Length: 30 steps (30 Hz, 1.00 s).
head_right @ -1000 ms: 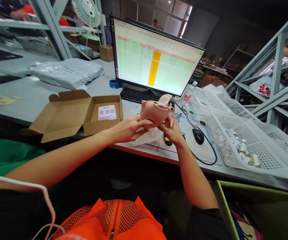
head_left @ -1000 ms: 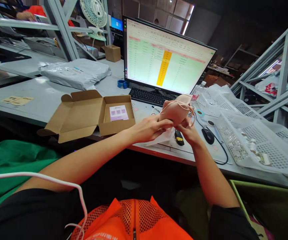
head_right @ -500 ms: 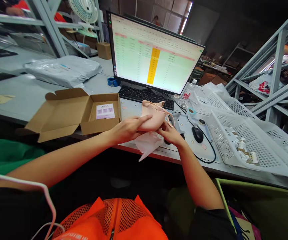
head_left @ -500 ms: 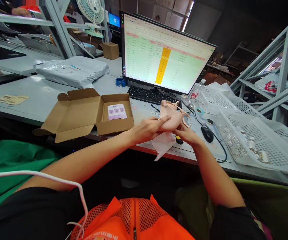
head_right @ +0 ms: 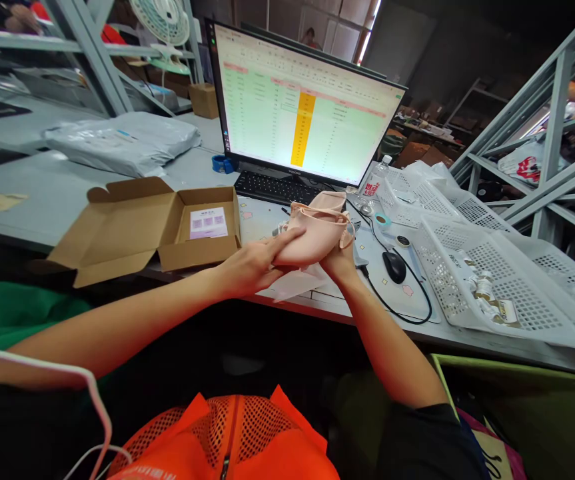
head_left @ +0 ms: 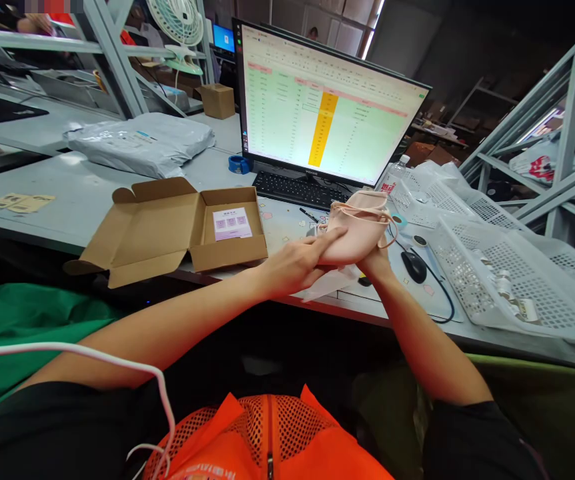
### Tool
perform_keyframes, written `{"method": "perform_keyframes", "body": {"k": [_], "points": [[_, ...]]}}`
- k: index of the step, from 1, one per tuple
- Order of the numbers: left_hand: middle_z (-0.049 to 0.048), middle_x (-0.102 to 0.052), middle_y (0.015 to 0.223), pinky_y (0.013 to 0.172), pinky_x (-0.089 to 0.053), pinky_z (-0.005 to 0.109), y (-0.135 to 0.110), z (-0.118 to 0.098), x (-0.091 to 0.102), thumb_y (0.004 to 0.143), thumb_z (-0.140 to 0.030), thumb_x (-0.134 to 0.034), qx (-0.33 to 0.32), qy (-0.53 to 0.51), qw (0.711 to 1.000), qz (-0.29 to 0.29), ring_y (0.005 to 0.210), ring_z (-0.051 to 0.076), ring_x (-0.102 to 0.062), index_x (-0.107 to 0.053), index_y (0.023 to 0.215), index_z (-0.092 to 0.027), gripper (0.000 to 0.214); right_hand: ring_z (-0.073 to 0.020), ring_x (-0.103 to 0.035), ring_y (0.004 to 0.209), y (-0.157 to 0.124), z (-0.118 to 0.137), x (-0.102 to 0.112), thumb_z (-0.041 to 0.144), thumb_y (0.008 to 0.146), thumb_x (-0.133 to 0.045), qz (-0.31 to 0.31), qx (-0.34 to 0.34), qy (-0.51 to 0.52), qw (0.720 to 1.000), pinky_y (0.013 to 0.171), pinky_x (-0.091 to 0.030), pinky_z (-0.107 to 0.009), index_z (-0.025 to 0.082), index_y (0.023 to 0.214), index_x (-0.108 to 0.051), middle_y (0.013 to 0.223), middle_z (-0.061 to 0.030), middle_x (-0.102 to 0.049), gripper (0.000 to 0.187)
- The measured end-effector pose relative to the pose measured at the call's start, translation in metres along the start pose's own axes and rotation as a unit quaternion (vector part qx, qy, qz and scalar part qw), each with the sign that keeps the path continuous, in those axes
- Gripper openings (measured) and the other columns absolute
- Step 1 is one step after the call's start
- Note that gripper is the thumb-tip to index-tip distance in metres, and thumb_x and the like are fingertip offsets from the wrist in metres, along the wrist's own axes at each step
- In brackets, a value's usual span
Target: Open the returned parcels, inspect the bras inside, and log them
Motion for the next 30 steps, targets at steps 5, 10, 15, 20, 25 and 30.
{"method": "perform_keyframes", "body": {"k": [5, 10, 15, 20, 25, 30], "points": [[0.0178, -0.076, 0.129, 0.109, -0.051, 0.043, 0.01, -0.004, 0.014, 0.105, -0.02, -0.055, 0.058, -0.002, 0.991, 0.118, 0.108, 0.026, -0.075, -0.054, 0.15, -0.011, 0.046, -0.0278, -0.072, 0.106, -0.006, 0.024, 0.018, 0.039, 0.097, -0.054, -0.121, 0.027, 0.033, 0.992, 0.097, -0.058, -0.044, 0.022, 0.102, -0.07, 0.108, -0.0113, -0.077, 0.024], [0.0115, -0.08, 0.104, 0.112, -0.039, 0.049, 0.024, -0.008, 0.026, 0.102, -0.024, -0.056, 0.026, 0.085, 0.971, 0.221, 0.096, 0.027, -0.075, -0.074, 0.117, -0.018, 0.024, -0.0223, -0.069, 0.081, -0.021, 0.05, 0.023, 0.034, 0.096, -0.061, -0.138, 0.053, 0.016, 0.989, 0.077, -0.055, -0.036, 0.022, 0.096, -0.069, 0.091, -0.0053, -0.074, 0.015], [0.0111, -0.081, 0.101, 0.112, -0.035, 0.054, 0.033, 0.006, 0.01, 0.088, -0.036, -0.071, 0.072, 0.177, 0.935, 0.298, 0.091, 0.032, -0.073, -0.075, 0.116, -0.021, 0.032, -0.0238, -0.068, 0.083, -0.031, 0.068, 0.01, 0.032, 0.102, -0.05, -0.118, 0.131, -0.07, 0.982, 0.078, -0.055, -0.039, 0.024, 0.097, -0.067, 0.095, -0.0083, -0.073, 0.02], [0.0135, -0.079, 0.121, 0.114, -0.03, 0.054, 0.03, 0.009, 0.011, 0.089, -0.017, -0.064, 0.061, 0.19, 0.939, 0.281, 0.105, 0.032, -0.074, -0.067, 0.135, -0.023, 0.046, -0.0225, -0.066, 0.076, -0.019, 0.056, 0.014, 0.028, 0.093, -0.053, -0.044, 0.043, -0.098, 0.993, 0.076, -0.054, -0.037, 0.024, 0.087, -0.063, 0.086, -0.0071, -0.073, 0.013], [0.0092, -0.081, 0.121, 0.117, -0.024, 0.047, 0.01, 0.004, 0.032, 0.088, 0.003, -0.048, 0.02, 0.057, 0.953, 0.296, 0.111, 0.024, -0.075, -0.056, 0.146, -0.022, 0.064, -0.0193, -0.062, 0.071, -0.012, 0.032, 0.02, 0.034, 0.091, -0.057, -0.08, -0.001, -0.024, 0.997, 0.068, -0.05, -0.033, 0.021, 0.09, -0.065, 0.081, -0.004, -0.071, 0.015], [0.0122, -0.079, 0.126, 0.111, -0.033, 0.043, 0.0, -0.008, 0.036, 0.103, -0.016, -0.052, -0.021, 0.005, 0.969, 0.248, 0.118, 0.026, -0.074, -0.049, 0.154, -0.02, 0.051, -0.0184, -0.064, 0.072, -0.019, 0.029, 0.01, 0.038, 0.095, -0.059, -0.116, -0.014, 0.087, 0.989, 0.067, -0.052, -0.032, 0.022, 0.096, -0.062, 0.084, -0.0018, -0.067, 0.016]]}}
Point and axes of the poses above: each hand's wrist, its own y-axis towards the middle knuckle, its own x-axis out of the back of the hand, z = x × y, the point moved 1 cm from there along y, towards the middle knuckle
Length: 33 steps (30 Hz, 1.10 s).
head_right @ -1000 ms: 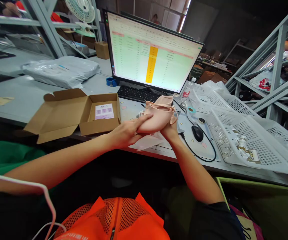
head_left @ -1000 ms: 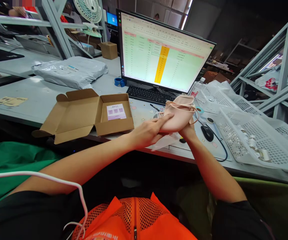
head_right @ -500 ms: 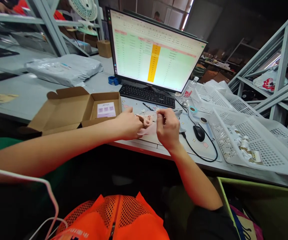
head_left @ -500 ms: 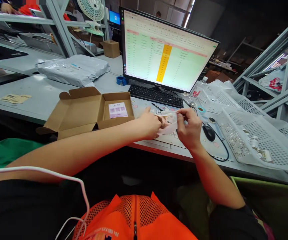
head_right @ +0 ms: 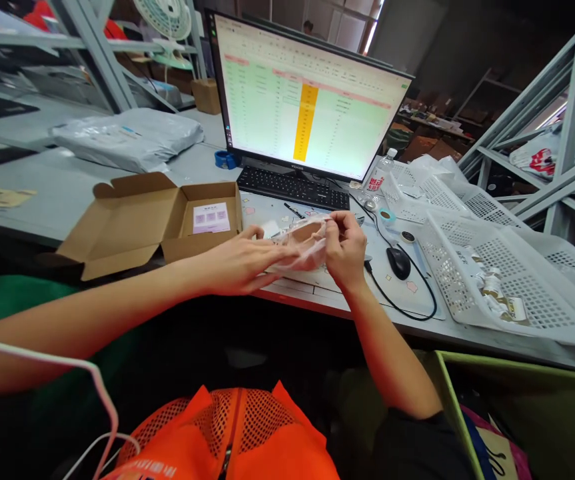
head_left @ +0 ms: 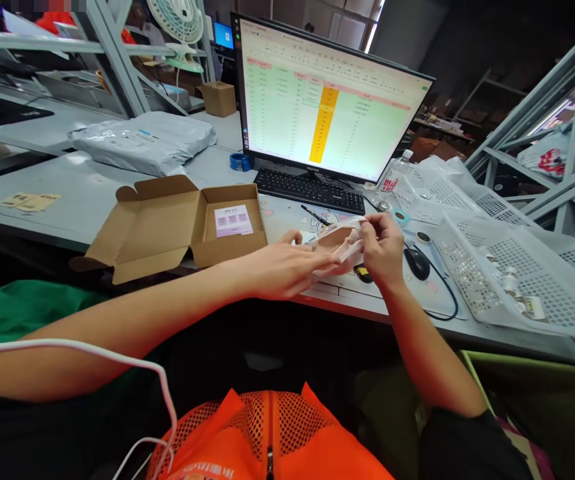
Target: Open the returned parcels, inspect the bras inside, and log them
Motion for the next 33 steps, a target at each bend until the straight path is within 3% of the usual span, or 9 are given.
{"method": "perform_keyframes", "body": {"k": [4, 7, 12, 15, 17, 21, 25, 29, 33], "points": [[0.0145, -0.072, 0.139, 0.114, -0.04, 0.046, -0.002, -0.003, 0.003, 0.108, -0.036, -0.061, 0.011, 0.047, 0.981, -0.187, 0.13, 0.029, -0.066, -0.057, 0.142, -0.023, 0.037, -0.0171, -0.064, 0.073, -0.007, -0.003, -0.002, 0.043, 0.099, -0.055, -0.019, 0.01, 0.087, 0.996, 0.068, -0.053, -0.03, 0.026, 0.098, -0.055, 0.083, 0.0005, -0.062, 0.017], [0.0193, -0.049, 0.163, 0.125, -0.036, 0.055, -0.014, 0.006, -0.007, 0.091, -0.06, -0.082, 0.035, 0.009, 0.935, -0.353, 0.153, 0.037, -0.046, -0.043, 0.157, -0.028, 0.083, -0.0176, -0.068, 0.077, -0.01, -0.011, -0.003, 0.045, 0.099, -0.053, -0.009, -0.022, 0.142, 0.99, 0.069, -0.054, -0.03, 0.027, 0.099, -0.051, 0.087, -0.0008, -0.066, 0.018], [0.0256, -0.001, 0.182, 0.131, -0.023, 0.071, -0.027, 0.02, -0.079, 0.056, -0.072, -0.1, 0.112, -0.219, 0.912, -0.328, 0.166, 0.052, -0.014, -0.002, 0.175, -0.032, 0.16, -0.0147, -0.061, 0.06, -0.018, -0.013, -0.011, 0.045, 0.087, -0.068, -0.028, -0.115, 0.301, 0.946, 0.059, -0.051, -0.027, 0.026, 0.09, -0.052, 0.072, 0.0032, -0.065, 0.025], [0.0278, -0.023, 0.178, 0.128, -0.035, 0.067, -0.017, 0.012, -0.121, 0.052, -0.06, -0.106, 0.184, -0.432, 0.832, -0.295, 0.161, 0.048, -0.033, 0.003, 0.176, -0.03, 0.168, -0.0147, -0.062, 0.061, -0.018, -0.002, -0.018, 0.043, 0.082, -0.072, -0.038, -0.138, 0.334, 0.932, 0.058, -0.052, -0.026, 0.025, 0.084, -0.056, 0.069, 0.003, -0.066, 0.024], [0.0241, -0.046, 0.168, 0.125, -0.044, 0.059, -0.008, 0.003, -0.132, 0.053, -0.053, -0.107, 0.208, -0.536, 0.763, -0.295, 0.153, 0.044, -0.049, -0.014, 0.175, -0.026, 0.156, -0.0132, -0.061, 0.061, -0.014, 0.005, -0.018, 0.043, 0.081, -0.076, -0.034, -0.145, 0.327, 0.933, 0.057, -0.052, -0.025, 0.024, 0.083, -0.058, 0.071, 0.0021, -0.068, 0.027], [0.0155, -0.077, 0.131, 0.11, -0.058, 0.048, -0.003, -0.004, -0.123, 0.063, -0.051, -0.102, 0.306, -0.593, 0.678, -0.309, 0.127, 0.038, -0.071, -0.069, 0.137, -0.015, 0.089, -0.0117, -0.06, 0.064, 0.001, 0.008, 0.008, 0.057, 0.083, -0.083, -0.042, -0.111, 0.298, 0.947, 0.055, -0.048, -0.023, 0.022, 0.099, -0.066, 0.078, 0.0013, -0.068, 0.042], [0.0129, -0.081, 0.119, 0.105, -0.059, 0.044, -0.012, 0.006, -0.109, 0.06, -0.049, -0.104, 0.314, -0.655, 0.581, -0.366, 0.113, 0.033, -0.076, -0.076, 0.118, -0.014, 0.074, -0.0155, -0.069, 0.084, -0.002, 0.001, 0.029, 0.074, 0.076, -0.087, 0.049, -0.106, 0.255, 0.96, 0.064, -0.054, -0.024, 0.023, 0.113, -0.073, 0.101, -0.0041, -0.074, 0.064], [0.0151, -0.08, 0.121, 0.104, -0.059, 0.042, -0.016, 0.014, -0.099, 0.06, -0.049, -0.104, 0.282, -0.673, 0.599, -0.33, 0.117, 0.034, -0.074, -0.076, 0.126, -0.014, 0.079, -0.025, -0.073, 0.099, -0.024, -0.008, 0.015, 0.062, 0.07, -0.096, 0.236, -0.176, 0.202, 0.934, 0.08, -0.061, -0.034, 0.021, 0.121, -0.076, 0.113, -0.0084, -0.079, 0.069], [0.0157, -0.081, 0.116, 0.096, -0.06, 0.038, -0.018, 0.021, -0.087, 0.06, -0.061, -0.102, 0.271, -0.63, 0.631, -0.362, 0.112, 0.034, -0.075, -0.078, 0.12, -0.012, 0.081, -0.0232, -0.071, 0.085, -0.037, -0.017, 0.004, 0.055, 0.073, -0.096, 0.191, -0.142, 0.172, 0.956, 0.079, -0.06, -0.035, 0.019, 0.099, -0.078, 0.095, -0.0047, -0.078, 0.048]]}}
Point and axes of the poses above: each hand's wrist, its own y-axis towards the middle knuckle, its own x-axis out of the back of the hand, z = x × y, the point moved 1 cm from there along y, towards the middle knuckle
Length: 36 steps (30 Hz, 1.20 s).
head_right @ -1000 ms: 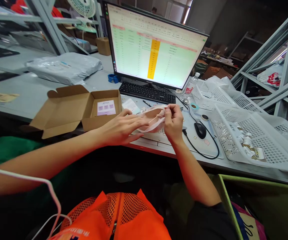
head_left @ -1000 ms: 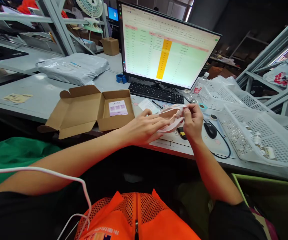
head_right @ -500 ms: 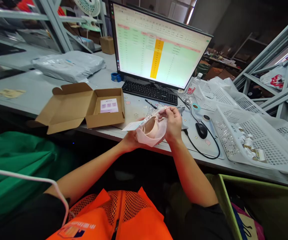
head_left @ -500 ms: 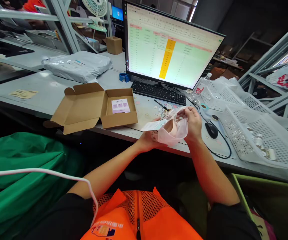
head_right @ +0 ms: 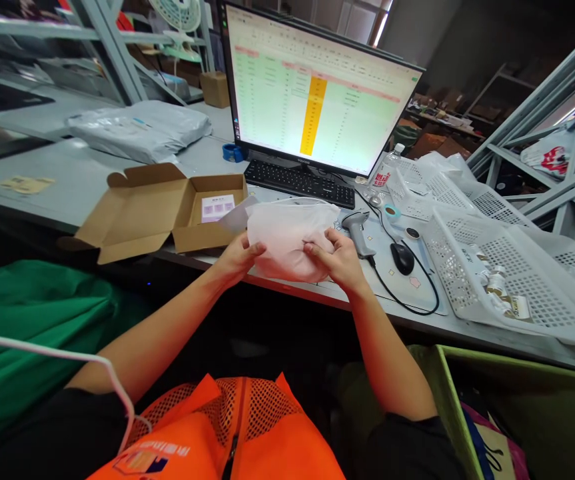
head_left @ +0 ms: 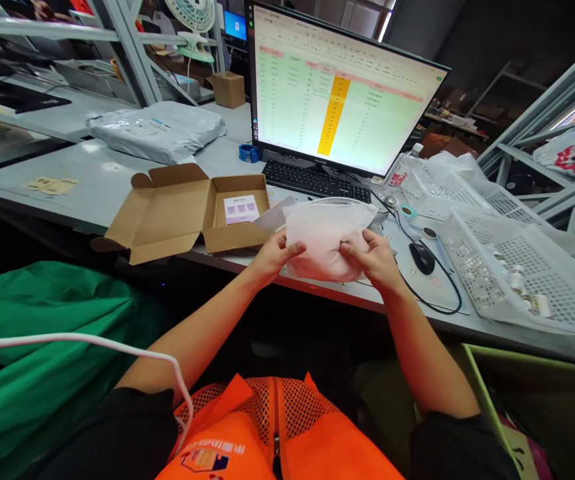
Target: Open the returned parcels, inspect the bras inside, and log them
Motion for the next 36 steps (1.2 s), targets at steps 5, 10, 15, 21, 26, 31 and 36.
{"method": "perform_keyframes", "body": {"k": [5, 10, 15, 21, 26, 31, 36], "points": [[0.0131, -0.082, 0.109, 0.092, -0.061, 0.036, -0.013, -0.008, 0.008, 0.078, -0.065, -0.09, -0.061, 0.105, 0.99, -0.067, 0.103, 0.03, -0.076, -0.081, 0.104, -0.011, 0.06, -0.0254, -0.074, 0.095, -0.001, 0.003, -0.007, 0.068, 0.088, -0.079, 0.008, 0.031, 0.083, 0.996, 0.087, -0.061, -0.038, 0.022, 0.116, -0.076, 0.103, -0.0061, -0.078, 0.053], [0.0134, -0.082, 0.097, 0.088, -0.066, 0.045, -0.04, -0.002, 0.03, 0.085, -0.068, -0.082, -0.013, 0.221, 0.971, 0.092, 0.099, 0.036, -0.077, -0.082, 0.103, -0.017, 0.054, -0.0234, -0.073, 0.088, -0.021, 0.015, -0.017, 0.058, 0.094, -0.075, -0.108, 0.089, -0.027, 0.99, 0.084, -0.059, -0.036, 0.021, 0.095, -0.077, 0.092, -0.0051, -0.078, 0.036], [0.0196, -0.064, 0.15, 0.113, -0.056, 0.054, -0.07, -0.024, 0.054, 0.083, -0.07, -0.084, -0.169, 0.235, 0.957, -0.02, 0.139, 0.038, -0.064, -0.057, 0.154, -0.026, 0.088, -0.0206, -0.076, 0.094, -0.064, 0.024, -0.028, 0.034, 0.104, -0.065, -0.088, 0.159, -0.153, 0.971, 0.083, -0.058, -0.03, 0.022, 0.101, -0.078, 0.102, -0.0044, -0.081, 0.018], [0.0133, -0.074, 0.135, 0.111, -0.057, 0.039, -0.115, -0.07, 0.003, 0.097, -0.043, -0.08, -0.303, 0.439, 0.845, 0.028, 0.128, 0.028, -0.071, -0.066, 0.142, -0.022, 0.052, -0.0154, -0.071, 0.067, -0.1, 0.031, -0.073, 0.012, 0.101, -0.062, 0.029, 0.312, -0.296, 0.902, 0.065, -0.054, -0.027, 0.019, 0.109, -0.072, 0.088, -0.0017, -0.079, 0.014], [0.0053, -0.082, 0.1, 0.083, -0.059, 0.026, -0.124, -0.067, -0.015, 0.107, -0.026, -0.061, -0.162, 0.403, 0.898, 0.073, 0.091, 0.018, -0.078, -0.077, 0.105, -0.018, 0.017, -0.0169, -0.074, 0.068, -0.106, 0.031, -0.1, 0.01, 0.102, -0.058, 0.039, 0.299, -0.286, 0.91, 0.065, -0.055, -0.029, 0.021, 0.108, -0.069, 0.087, -0.0015, -0.079, 0.017], [0.0029, -0.082, 0.094, 0.077, -0.055, 0.025, -0.121, -0.073, -0.004, 0.103, -0.034, -0.069, -0.052, 0.348, 0.932, 0.085, 0.085, 0.017, -0.077, -0.08, 0.102, -0.019, 0.018, -0.015, -0.07, 0.059, -0.108, 0.03, -0.108, 0.011, 0.102, -0.06, -0.005, 0.284, -0.273, 0.919, 0.057, -0.052, -0.028, 0.023, 0.104, -0.07, 0.082, 0.0006, -0.078, 0.016], [0.0038, -0.083, 0.092, 0.073, -0.051, 0.025, -0.119, -0.086, 0.004, 0.105, -0.035, -0.065, -0.021, 0.413, 0.904, 0.104, 0.081, 0.017, -0.076, -0.081, 0.101, -0.018, 0.024, -0.0135, -0.067, 0.05, -0.099, 0.027, -0.11, 0.017, 0.104, -0.06, 0.044, 0.251, -0.262, 0.931, 0.048, -0.047, -0.025, 0.024, 0.1, -0.068, 0.073, 0.0031, -0.074, 0.012]]}}
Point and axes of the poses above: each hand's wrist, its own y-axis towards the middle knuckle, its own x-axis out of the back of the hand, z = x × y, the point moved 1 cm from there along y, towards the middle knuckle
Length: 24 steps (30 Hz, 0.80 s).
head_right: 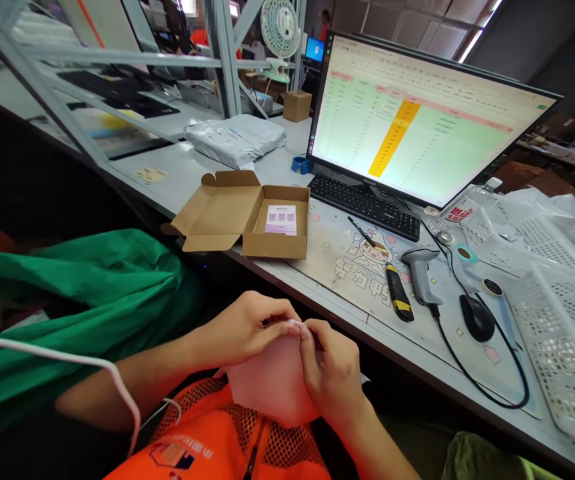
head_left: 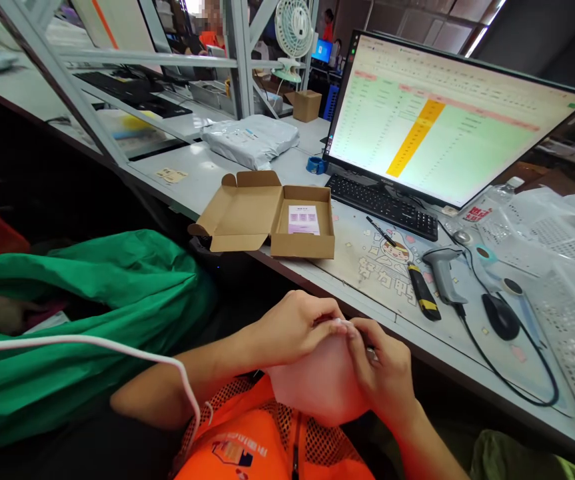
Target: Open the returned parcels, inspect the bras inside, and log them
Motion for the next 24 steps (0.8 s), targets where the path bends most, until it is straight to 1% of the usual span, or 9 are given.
{"method": "perform_keyframes", "body": {"k": [2, 3, 7, 11, 13, 15, 17, 20, 24], "points": [[0.0044, -0.084, 0.095, 0.075, -0.051, 0.025, 0.0, 0.0, 0.003, 0.104, -0.032, -0.064, 0.007, 0.013, 1.0, 0.019, 0.084, 0.018, -0.077, -0.083, 0.102, -0.018, 0.023, -0.0138, -0.067, 0.051, 0.002, -0.001, -0.002, 0.017, 0.104, -0.059, 0.014, 0.001, 0.014, 1.0, 0.047, -0.047, -0.025, 0.024, 0.099, -0.068, 0.073, 0.003, -0.073, 0.012], [0.0042, -0.084, 0.095, 0.074, -0.05, 0.024, 0.0, 0.0, 0.004, 0.104, -0.032, -0.064, 0.013, 0.017, 0.999, 0.025, 0.083, 0.018, -0.076, -0.083, 0.102, -0.018, 0.024, -0.0141, -0.067, 0.05, 0.002, -0.001, -0.004, 0.017, 0.104, -0.059, 0.005, 0.002, 0.013, 1.0, 0.048, -0.047, -0.025, 0.024, 0.099, -0.068, 0.071, 0.003, -0.073, 0.013], [0.0018, -0.081, 0.081, 0.064, -0.044, 0.023, 0.001, 0.002, 0.003, 0.104, -0.037, -0.064, 0.041, 0.004, 0.999, 0.029, 0.071, 0.015, -0.071, -0.084, 0.093, -0.019, 0.029, -0.0149, -0.067, 0.052, -0.001, -0.001, -0.013, 0.017, 0.103, -0.061, -0.112, 0.003, -0.043, 0.993, 0.052, -0.05, -0.026, 0.024, 0.098, -0.069, 0.072, 0.0019, -0.073, 0.013], [0.001, -0.08, 0.078, 0.062, -0.042, 0.024, 0.001, 0.01, 0.006, 0.101, -0.04, -0.066, 0.083, 0.019, 0.996, 0.034, 0.069, 0.015, -0.071, -0.084, 0.087, -0.02, 0.03, -0.0164, -0.07, 0.056, -0.004, -0.012, -0.014, 0.025, 0.104, -0.062, -0.217, -0.065, -0.09, 0.97, 0.055, -0.053, -0.027, 0.024, 0.099, -0.071, 0.075, 0.0007, -0.075, 0.01], [0.0024, -0.082, 0.086, 0.071, -0.048, 0.026, 0.001, 0.015, 0.014, 0.101, -0.04, -0.064, 0.082, 0.06, 0.995, 0.022, 0.079, 0.019, -0.075, -0.085, 0.091, -0.022, 0.029, -0.0176, -0.071, 0.058, -0.003, -0.023, -0.008, 0.033, 0.105, -0.062, -0.252, -0.111, -0.089, 0.957, 0.056, -0.053, -0.027, 0.024, 0.098, -0.072, 0.076, -0.0002, -0.075, 0.015], [0.0044, -0.084, 0.101, 0.085, -0.053, 0.028, 0.0, 0.019, 0.027, 0.101, -0.039, -0.062, 0.061, 0.097, 0.993, -0.012, 0.095, 0.023, -0.078, -0.086, 0.098, -0.023, 0.029, -0.0187, -0.07, 0.058, 0.0, -0.032, 0.001, 0.041, 0.105, -0.063, -0.282, -0.156, -0.088, 0.943, 0.055, -0.052, -0.028, 0.024, 0.096, -0.074, 0.075, -0.001, -0.075, 0.022], [0.0049, -0.084, 0.111, 0.094, -0.054, 0.03, -0.001, 0.02, 0.041, 0.102, -0.041, -0.061, 0.049, 0.11, 0.992, -0.047, 0.105, 0.025, -0.077, -0.086, 0.103, -0.025, 0.03, -0.0197, -0.069, 0.058, 0.003, -0.038, 0.011, 0.049, 0.104, -0.063, -0.302, -0.195, -0.078, 0.93, 0.055, -0.051, -0.029, 0.024, 0.095, -0.074, 0.073, -0.0013, -0.074, 0.028], [0.003, -0.084, 0.107, 0.088, -0.055, 0.027, -0.002, 0.018, 0.06, 0.103, -0.05, -0.062, 0.064, 0.087, 0.992, -0.068, 0.101, 0.023, -0.077, -0.086, 0.099, -0.027, 0.034, -0.0208, -0.067, 0.058, 0.008, -0.04, 0.019, 0.057, 0.101, -0.064, -0.311, -0.215, -0.039, 0.925, 0.055, -0.05, -0.03, 0.024, 0.093, -0.073, 0.071, -0.0013, -0.072, 0.035], [0.0032, -0.081, 0.09, 0.073, -0.054, 0.024, 0.0, 0.013, 0.075, 0.1, -0.057, -0.066, 0.066, 0.048, 0.995, -0.062, 0.082, 0.02, -0.073, -0.084, 0.09, -0.024, 0.039, -0.0208, -0.063, 0.059, 0.015, -0.04, 0.02, 0.06, 0.099, -0.066, -0.316, -0.224, 0.003, 0.922, 0.055, -0.049, -0.03, 0.024, 0.092, -0.072, 0.071, -0.0006, -0.068, 0.037]]}}
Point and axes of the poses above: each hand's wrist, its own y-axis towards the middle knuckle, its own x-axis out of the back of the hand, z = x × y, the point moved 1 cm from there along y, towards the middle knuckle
